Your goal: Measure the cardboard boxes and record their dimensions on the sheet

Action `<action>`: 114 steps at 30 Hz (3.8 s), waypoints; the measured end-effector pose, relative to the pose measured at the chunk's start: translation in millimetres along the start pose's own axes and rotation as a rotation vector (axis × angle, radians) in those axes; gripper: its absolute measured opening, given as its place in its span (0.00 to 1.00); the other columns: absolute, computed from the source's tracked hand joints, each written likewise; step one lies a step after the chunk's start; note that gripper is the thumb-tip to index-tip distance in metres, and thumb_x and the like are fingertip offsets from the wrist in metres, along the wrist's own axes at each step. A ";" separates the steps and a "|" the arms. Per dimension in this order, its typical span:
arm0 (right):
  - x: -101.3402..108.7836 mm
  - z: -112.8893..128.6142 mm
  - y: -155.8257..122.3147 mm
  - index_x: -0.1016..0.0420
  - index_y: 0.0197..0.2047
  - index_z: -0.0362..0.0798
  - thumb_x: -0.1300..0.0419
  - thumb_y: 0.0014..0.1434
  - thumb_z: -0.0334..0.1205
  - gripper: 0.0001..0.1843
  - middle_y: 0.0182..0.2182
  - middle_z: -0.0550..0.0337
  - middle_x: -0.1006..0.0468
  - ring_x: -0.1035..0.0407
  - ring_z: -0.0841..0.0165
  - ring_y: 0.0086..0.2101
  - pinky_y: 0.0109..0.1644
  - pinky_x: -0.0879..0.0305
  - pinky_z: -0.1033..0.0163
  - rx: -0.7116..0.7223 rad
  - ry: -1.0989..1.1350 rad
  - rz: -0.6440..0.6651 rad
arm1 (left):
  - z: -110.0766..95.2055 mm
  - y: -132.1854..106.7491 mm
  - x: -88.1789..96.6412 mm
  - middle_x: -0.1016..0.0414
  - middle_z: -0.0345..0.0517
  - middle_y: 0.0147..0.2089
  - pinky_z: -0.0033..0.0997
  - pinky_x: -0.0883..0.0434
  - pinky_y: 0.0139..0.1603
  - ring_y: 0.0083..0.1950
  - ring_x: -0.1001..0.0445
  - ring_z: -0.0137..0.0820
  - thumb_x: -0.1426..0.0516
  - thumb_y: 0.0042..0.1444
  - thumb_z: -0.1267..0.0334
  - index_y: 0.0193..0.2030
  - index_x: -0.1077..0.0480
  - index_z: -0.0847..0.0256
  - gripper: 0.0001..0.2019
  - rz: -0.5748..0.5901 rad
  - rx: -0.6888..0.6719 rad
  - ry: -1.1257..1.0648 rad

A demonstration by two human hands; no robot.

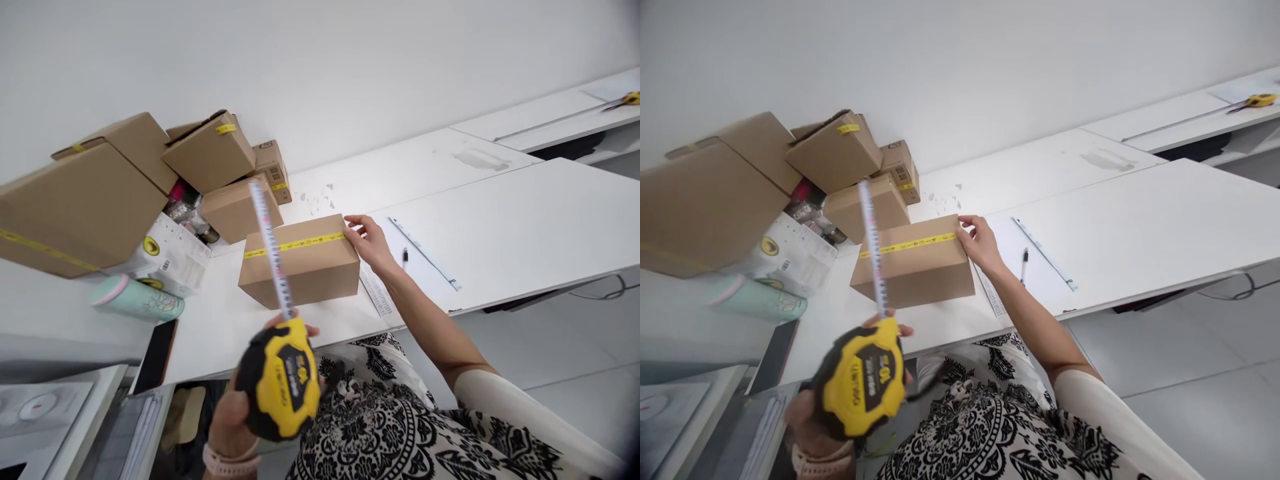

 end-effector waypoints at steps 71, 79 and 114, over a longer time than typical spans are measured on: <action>-45.6 6.9 71.5 0.25 0.24 0.45 0.31 0.58 0.36 0.12 0.22 0.61 0.25 0.36 0.73 0.24 0.28 0.42 0.65 -0.165 0.070 0.360 | 50.3 14.9 -52.4 0.20 0.55 0.57 0.49 0.23 0.55 0.58 0.22 0.51 0.29 0.43 0.52 0.62 0.25 0.51 0.36 -0.042 0.272 -0.164; -45.6 7.4 71.2 0.24 0.25 0.43 0.32 0.58 0.34 0.11 0.22 0.62 0.26 0.36 0.75 0.23 0.27 0.43 0.67 -0.165 0.077 0.362 | 46.2 13.3 -60.0 0.18 0.54 0.54 0.48 0.23 0.55 0.57 0.22 0.53 0.29 0.39 0.52 0.59 0.22 0.52 0.35 -0.186 0.311 -0.141; 31.4 119.3 -36.3 0.21 0.53 0.59 0.38 0.67 0.49 0.14 0.51 0.61 0.20 0.25 0.64 0.50 0.57 0.27 0.54 0.595 0.138 0.118 | 48.3 10.7 -43.3 0.24 0.54 0.56 0.47 0.25 0.53 0.51 0.24 0.46 0.22 0.28 0.57 0.67 0.33 0.54 0.54 0.120 0.205 0.287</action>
Point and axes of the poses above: each hand's wrist, its own y-axis towards the middle knuckle, its own x-axis out of the back of the hand, z = x × y, the point moved 2 cm from there along y, towards the middle knuckle
